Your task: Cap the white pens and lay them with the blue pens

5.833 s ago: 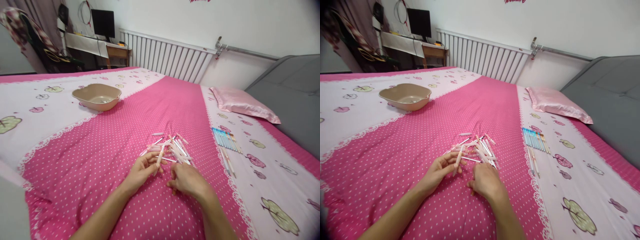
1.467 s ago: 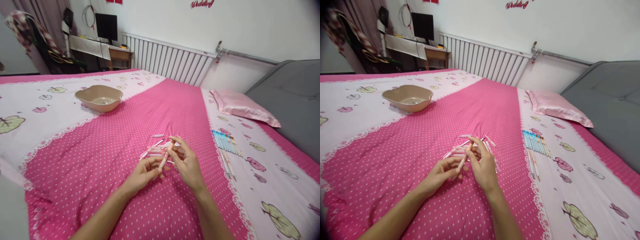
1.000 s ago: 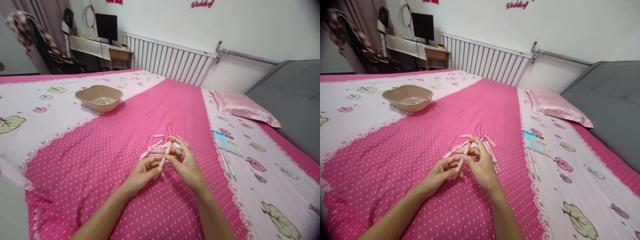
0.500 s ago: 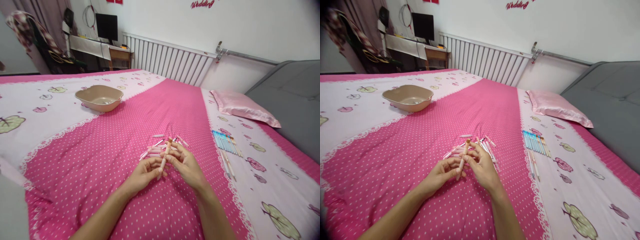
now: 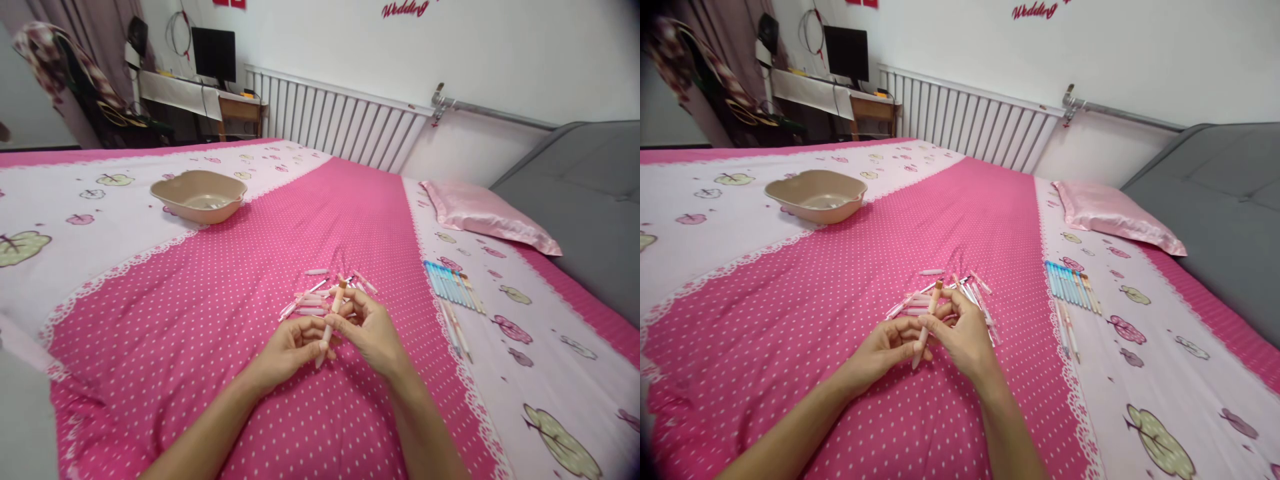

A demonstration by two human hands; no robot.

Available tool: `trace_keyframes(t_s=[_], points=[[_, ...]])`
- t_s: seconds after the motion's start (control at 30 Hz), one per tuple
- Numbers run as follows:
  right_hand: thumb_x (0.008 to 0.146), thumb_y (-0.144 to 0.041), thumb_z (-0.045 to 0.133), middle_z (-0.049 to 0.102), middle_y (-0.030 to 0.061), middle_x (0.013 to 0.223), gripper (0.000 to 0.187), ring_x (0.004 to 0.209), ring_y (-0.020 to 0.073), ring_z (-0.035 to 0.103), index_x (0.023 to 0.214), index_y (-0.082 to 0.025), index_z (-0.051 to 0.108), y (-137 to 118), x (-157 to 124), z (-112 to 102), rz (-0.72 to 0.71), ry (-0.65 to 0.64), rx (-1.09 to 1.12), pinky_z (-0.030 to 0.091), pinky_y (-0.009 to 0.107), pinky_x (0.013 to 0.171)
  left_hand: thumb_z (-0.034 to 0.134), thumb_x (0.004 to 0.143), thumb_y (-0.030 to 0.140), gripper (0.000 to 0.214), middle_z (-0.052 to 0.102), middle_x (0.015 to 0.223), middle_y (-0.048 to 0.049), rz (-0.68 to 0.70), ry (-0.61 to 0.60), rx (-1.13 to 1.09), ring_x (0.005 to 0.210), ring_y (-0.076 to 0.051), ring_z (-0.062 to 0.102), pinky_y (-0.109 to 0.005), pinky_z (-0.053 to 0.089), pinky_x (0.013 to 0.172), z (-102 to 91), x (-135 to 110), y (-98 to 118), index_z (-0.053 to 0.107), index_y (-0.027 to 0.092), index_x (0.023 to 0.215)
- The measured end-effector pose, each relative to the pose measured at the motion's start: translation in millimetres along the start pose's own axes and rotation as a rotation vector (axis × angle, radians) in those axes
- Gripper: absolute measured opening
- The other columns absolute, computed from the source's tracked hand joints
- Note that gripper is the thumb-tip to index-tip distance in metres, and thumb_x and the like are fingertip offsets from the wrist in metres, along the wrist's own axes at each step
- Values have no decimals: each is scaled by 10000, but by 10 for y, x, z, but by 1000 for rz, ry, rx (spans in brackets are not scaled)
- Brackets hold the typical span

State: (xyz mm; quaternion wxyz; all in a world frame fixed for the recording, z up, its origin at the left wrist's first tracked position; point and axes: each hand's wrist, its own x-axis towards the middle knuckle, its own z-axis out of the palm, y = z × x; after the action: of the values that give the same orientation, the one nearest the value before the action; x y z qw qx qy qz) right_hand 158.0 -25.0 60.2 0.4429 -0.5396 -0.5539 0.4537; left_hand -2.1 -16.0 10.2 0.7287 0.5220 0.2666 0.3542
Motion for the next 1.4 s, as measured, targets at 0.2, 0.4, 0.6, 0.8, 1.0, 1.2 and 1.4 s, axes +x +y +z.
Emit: trace_keyframes(t_s=[0.2, 0.4, 0.6, 0.8, 1.0, 1.2, 1.4], points=[[650, -336, 755, 630, 54, 950, 490, 888, 209, 614, 1085, -193, 580, -24, -5, 7, -23, -38, 47, 499, 339, 769, 669, 763, 328, 315, 672, 727, -54, 18, -23, 9, 607, -101, 571, -235, 439, 612, 9, -7, 29, 632, 125, 1001], [812, -353, 613, 568, 69, 1247, 509, 1120, 197, 553, 1289, -287, 451, -106, -67, -48, 31, -181, 320, 468, 360, 909, 671, 759, 333, 324, 674, 744, -64, 3, -16, -22, 618, -123, 595, -247, 451, 599, 17, -10, 57, 620, 134, 1009], [807, -311, 630, 653, 70, 1117, 467, 1037, 191, 610, 1247, -251, 485, -81, -66, -71, 65, -179, 369, 486, 328, 860, 668, 762, 329, 298, 674, 759, -68, 10, -21, -16, 635, -128, 603, -244, 452, 595, 12, -3, 43, 628, 138, 988], [735, -285, 710, 687, 40, 942, 499, 946, 181, 637, 1189, -217, 516, -52, -38, -64, 90, -120, 381, 468, 350, 892, 665, 767, 324, 310, 674, 753, -65, -2, -26, -16, 669, -143, 617, -253, 455, 607, 2, -14, 19, 616, 142, 1014], [678, -280, 748, 639, 4, 821, 533, 835, 166, 626, 1160, -201, 535, -4, -26, -37, 55, -22, 296, 488, 314, 793, 673, 759, 322, 310, 681, 749, -63, -2, -22, -21, 656, -137, 616, -254, 449, 610, 10, -16, 23, 620, 137, 1002], [634, -336, 772, 633, 25, 849, 538, 865, 190, 606, 1104, -187, 558, -27, -5, 24, 30, -2, 210, 482, 345, 811, 674, 759, 323, 272, 685, 732, -61, 10, -22, -32, 593, -111, 585, -245, 440, 598, 20, -18, 32, 629, 132, 947], [763, -399, 657, 604, 75, 1179, 471, 1030, 206, 592, 1196, -261, 534, -97, -58, -22, 76, -83, 345, 489, 341, 837, 678, 752, 340, 324, 681, 761, -72, -10, -15, -36, 646, -143, 611, -261, 453, 611, 29, -24, 67, 627, 135, 997]])
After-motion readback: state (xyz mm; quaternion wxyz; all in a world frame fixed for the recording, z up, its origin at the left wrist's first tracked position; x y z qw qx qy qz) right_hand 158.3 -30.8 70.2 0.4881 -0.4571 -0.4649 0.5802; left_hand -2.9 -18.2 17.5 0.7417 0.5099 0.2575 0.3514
